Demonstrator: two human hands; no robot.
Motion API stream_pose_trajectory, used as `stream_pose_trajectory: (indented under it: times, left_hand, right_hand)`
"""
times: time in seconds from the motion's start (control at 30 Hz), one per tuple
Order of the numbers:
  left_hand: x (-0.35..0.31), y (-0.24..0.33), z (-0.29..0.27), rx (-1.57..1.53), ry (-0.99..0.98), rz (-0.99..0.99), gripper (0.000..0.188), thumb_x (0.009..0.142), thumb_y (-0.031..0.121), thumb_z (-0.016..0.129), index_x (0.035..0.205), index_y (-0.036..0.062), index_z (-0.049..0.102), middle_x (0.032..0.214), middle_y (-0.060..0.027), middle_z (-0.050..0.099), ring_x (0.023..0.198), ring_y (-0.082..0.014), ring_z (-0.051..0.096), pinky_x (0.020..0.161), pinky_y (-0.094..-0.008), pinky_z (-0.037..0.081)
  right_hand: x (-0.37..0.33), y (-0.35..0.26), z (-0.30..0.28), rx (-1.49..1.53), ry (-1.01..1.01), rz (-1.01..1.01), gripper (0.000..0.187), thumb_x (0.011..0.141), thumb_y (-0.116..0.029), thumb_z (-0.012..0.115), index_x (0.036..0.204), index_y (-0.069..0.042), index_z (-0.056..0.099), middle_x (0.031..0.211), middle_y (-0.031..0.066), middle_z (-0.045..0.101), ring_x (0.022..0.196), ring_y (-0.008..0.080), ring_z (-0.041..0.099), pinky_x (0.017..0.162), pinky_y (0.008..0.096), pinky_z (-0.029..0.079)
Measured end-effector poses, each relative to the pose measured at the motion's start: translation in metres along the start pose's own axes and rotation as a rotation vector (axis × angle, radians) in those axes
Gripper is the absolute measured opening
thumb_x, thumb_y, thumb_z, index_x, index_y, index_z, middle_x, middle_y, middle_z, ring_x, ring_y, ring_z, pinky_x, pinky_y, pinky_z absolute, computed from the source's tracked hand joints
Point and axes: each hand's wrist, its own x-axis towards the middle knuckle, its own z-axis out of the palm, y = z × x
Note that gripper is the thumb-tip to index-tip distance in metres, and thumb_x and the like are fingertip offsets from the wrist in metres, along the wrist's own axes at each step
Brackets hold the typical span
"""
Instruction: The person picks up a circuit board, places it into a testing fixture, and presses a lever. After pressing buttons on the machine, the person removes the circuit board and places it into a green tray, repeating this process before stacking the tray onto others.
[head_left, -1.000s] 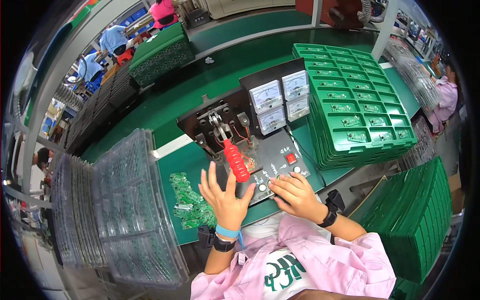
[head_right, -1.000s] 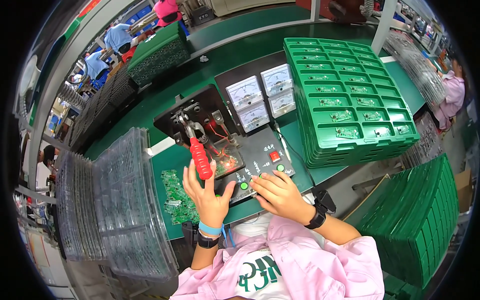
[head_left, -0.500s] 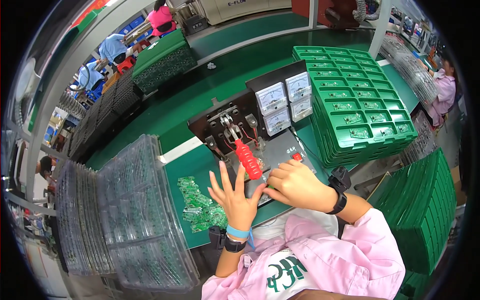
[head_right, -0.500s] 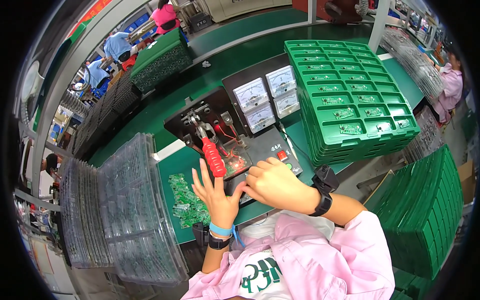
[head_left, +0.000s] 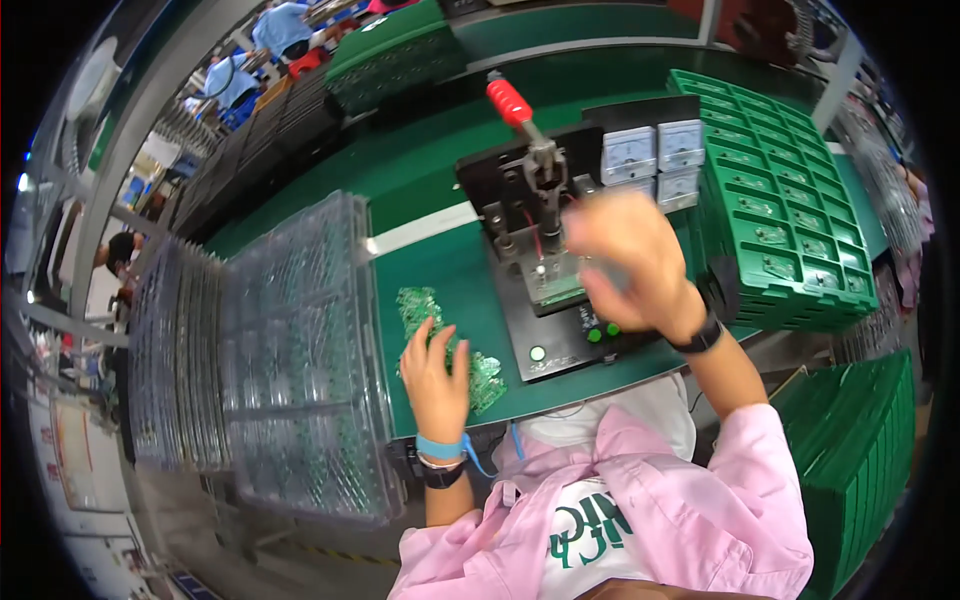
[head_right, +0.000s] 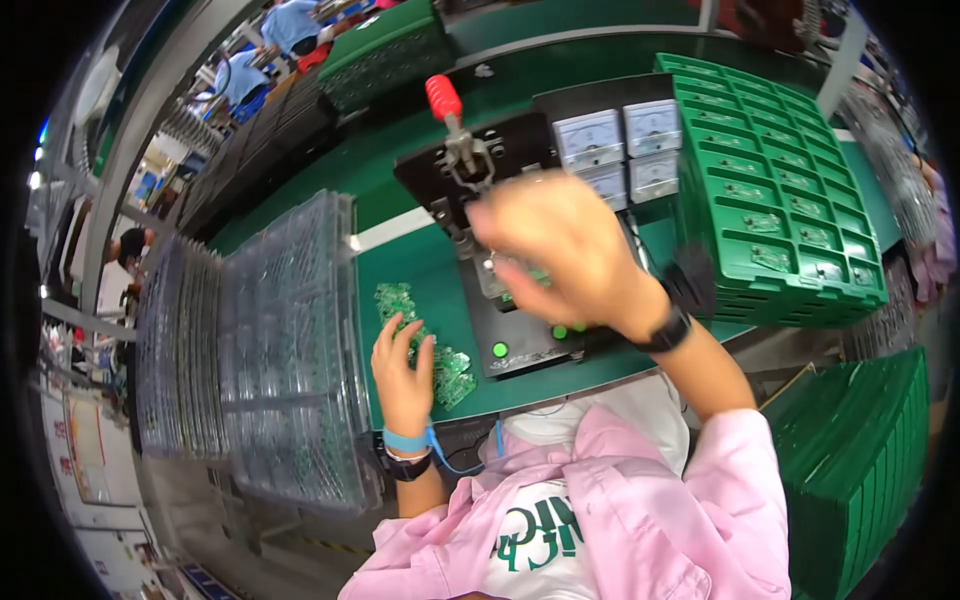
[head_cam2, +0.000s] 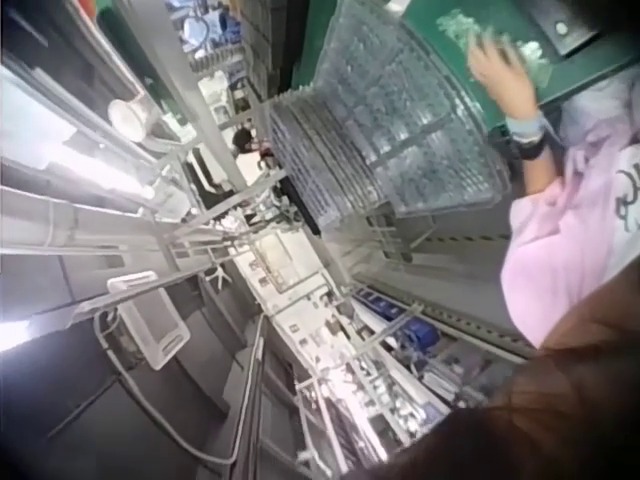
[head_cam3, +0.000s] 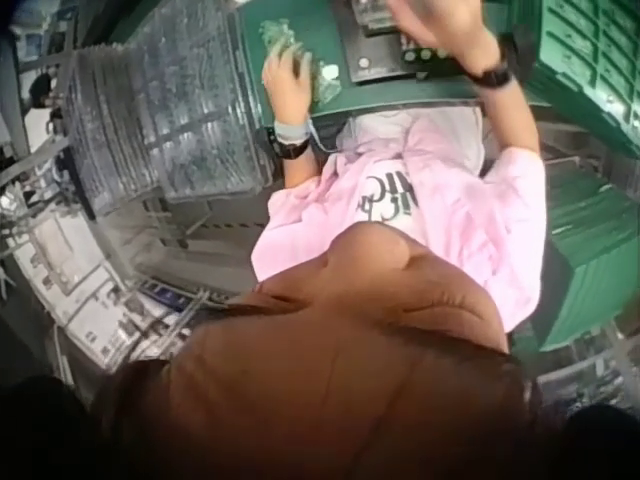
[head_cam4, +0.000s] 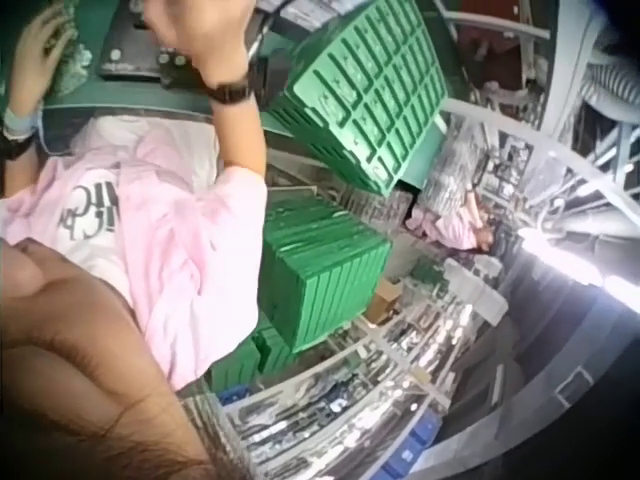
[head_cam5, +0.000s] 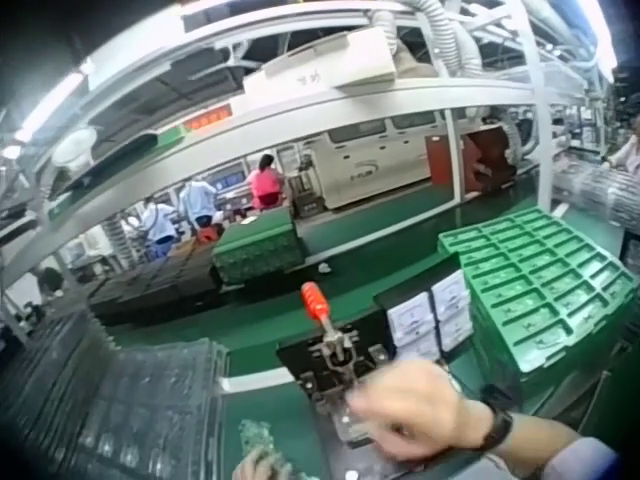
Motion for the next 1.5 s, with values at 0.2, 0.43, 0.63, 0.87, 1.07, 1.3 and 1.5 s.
stream_pose_trajectory:
  times: [0.2,0.43,0.63,0.87,1.07,1.3,1.5]
  left_hand:
    - [0.007,-0.032,-0.011,0.047,-0.127,0.12,0.025,0.088,0.002,0.057,0.111,0.008,0.065,0.132,-0.0126,0.054,0.123,-0.0337,0.05,0.103,-0.0512,0.035]
    - [0.019,-0.034,0.004,0.303,-0.094,0.307,0.024,0.086,-0.003,0.057,0.107,0.0062,0.065,0.128,-0.0115,0.057,0.118,-0.034,0.053,0.1,-0.0426,0.041]
    - [0.032,-0.031,0.011,-0.108,-0.16,0.193,0.016,0.09,0.002,0.056,0.105,0.0028,0.062,0.125,-0.0135,0.056,0.11,-0.0335,0.057,0.098,-0.0459,0.043]
    - [0.011,0.022,-0.011,-0.256,0.101,0.205,0.024,0.09,-0.005,0.053,0.114,-0.0009,0.057,0.103,-0.0135,0.058,0.092,-0.0273,0.058,0.081,-0.0342,0.048]
    - [0.005,0.089,0.009,-0.36,-0.048,0.385,0.029,0.085,-0.011,0.051,0.11,-0.0016,0.06,0.099,-0.0153,0.058,0.094,-0.0324,0.058,0.089,-0.0443,0.047]
    - [0.026,0.089,0.045,-0.191,0.009,0.56,0.035,0.08,-0.013,0.05,0.11,-0.0006,0.065,0.113,-0.0169,0.063,0.108,-0.0345,0.059,0.092,-0.0438,0.047]
    - [0.009,0.111,0.058,0.2,-0.067,0.487,0.042,0.086,0.01,0.055,0.126,-0.003,0.054,0.132,-0.0195,0.053,0.125,-0.0337,0.049,0.1,-0.0453,0.039]
  right_hand:
    - [-0.067,-0.031,0.008,-0.247,-0.773,0.156,0.031,0.074,-0.009,0.064,0.104,0.001,0.063,0.068,0.006,0.062,0.048,0.021,0.058,0.044,0.0335,0.045]
    - [-0.057,-0.031,0.021,-0.389,-0.906,0.142,0.017,0.074,-0.01,0.062,0.088,0.0,0.062,0.063,0.0065,0.059,0.051,0.0205,0.062,0.044,0.0319,0.046]
    - [-0.06,-0.033,-0.029,-0.239,-0.593,0.186,0.016,0.07,-0.002,0.065,0.085,-0.001,0.06,0.06,0.0015,0.051,0.048,0.0179,0.056,0.043,0.0323,0.043]
    - [-0.059,0.062,-0.187,-0.434,-0.147,0.554,0.013,0.075,0.004,0.063,0.084,-0.005,0.061,0.088,0.0103,0.057,0.072,0.0207,0.06,0.057,0.0292,0.046]
    - [-0.161,0.186,-0.331,-1.118,-0.432,0.935,0.014,0.081,-0.004,0.059,0.094,-0.003,0.065,0.108,0.0143,0.062,0.095,0.0337,0.062,0.08,0.0453,0.05]
    - [-0.18,0.194,-0.329,-1.216,-0.534,1.089,0.037,0.08,0.0,0.052,0.115,-0.008,0.065,0.139,0.0184,0.048,0.117,0.0406,0.052,0.096,0.0481,0.046]
    - [-0.074,0.137,-0.229,-0.904,-0.428,0.56,0.037,0.082,0.001,0.053,0.119,-0.003,0.059,0.145,0.0191,0.04,0.129,0.0409,0.043,0.108,0.0433,0.037]
